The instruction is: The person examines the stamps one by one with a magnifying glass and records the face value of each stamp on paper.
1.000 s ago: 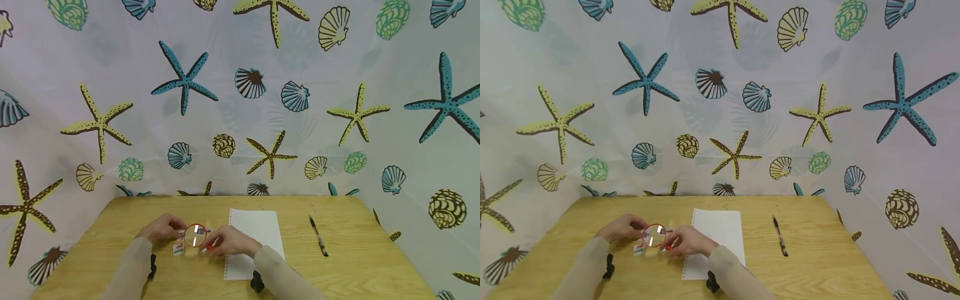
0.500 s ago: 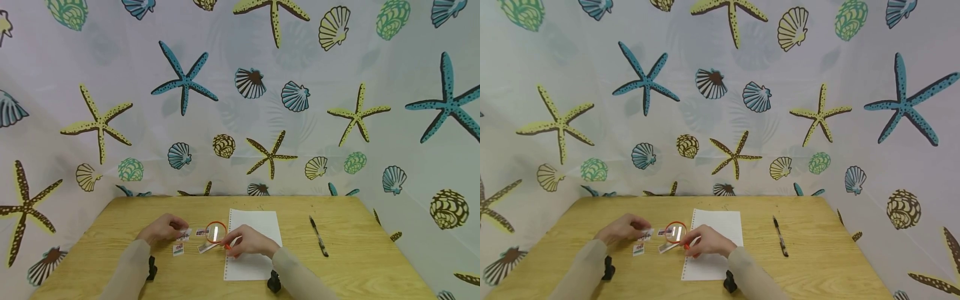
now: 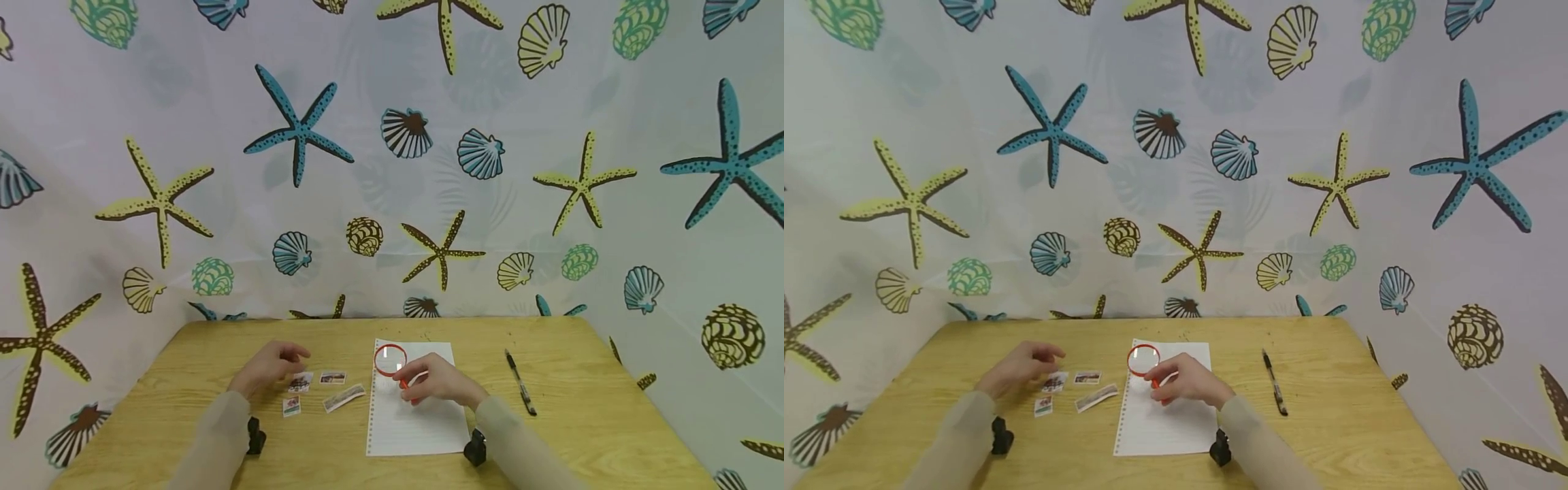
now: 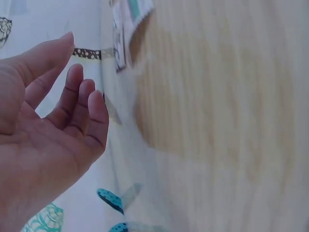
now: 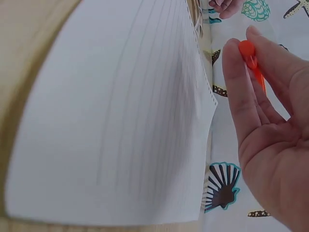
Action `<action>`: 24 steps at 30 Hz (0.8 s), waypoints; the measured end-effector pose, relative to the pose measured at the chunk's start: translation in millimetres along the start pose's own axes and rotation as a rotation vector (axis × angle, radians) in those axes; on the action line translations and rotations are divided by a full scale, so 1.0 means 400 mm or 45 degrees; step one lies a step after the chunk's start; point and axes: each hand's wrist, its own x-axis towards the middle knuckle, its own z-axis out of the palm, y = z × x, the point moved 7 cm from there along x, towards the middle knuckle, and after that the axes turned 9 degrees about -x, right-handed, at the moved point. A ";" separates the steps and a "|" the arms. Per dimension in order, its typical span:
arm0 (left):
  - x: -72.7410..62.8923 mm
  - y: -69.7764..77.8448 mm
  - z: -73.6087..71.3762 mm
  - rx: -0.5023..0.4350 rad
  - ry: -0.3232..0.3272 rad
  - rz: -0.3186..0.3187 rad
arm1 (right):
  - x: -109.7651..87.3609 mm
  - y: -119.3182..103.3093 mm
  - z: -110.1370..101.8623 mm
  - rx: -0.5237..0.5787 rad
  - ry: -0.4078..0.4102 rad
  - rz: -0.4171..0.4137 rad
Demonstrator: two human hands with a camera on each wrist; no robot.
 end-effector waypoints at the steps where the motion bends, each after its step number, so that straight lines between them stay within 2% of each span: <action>1: -0.001 0.011 0.003 0.007 -0.002 0.028 | -0.003 0.003 -0.008 0.005 0.011 0.005; 6: -0.003 0.064 0.029 0.021 -0.010 0.139 | -0.025 0.019 -0.044 0.002 0.074 0.031; 10: 0.000 0.094 0.078 0.030 -0.058 0.203 | -0.045 0.033 -0.063 0.003 0.108 0.031; 16: 0.006 0.131 0.163 0.037 -0.145 0.226 | -0.070 0.052 -0.093 -0.044 0.147 0.072; 20: 0.018 0.158 0.199 0.094 -0.143 0.274 | -0.083 0.060 -0.118 -0.071 0.190 0.101; 24: 0.025 0.167 0.226 0.109 -0.138 0.287 | -0.090 0.066 -0.132 -0.066 0.204 0.113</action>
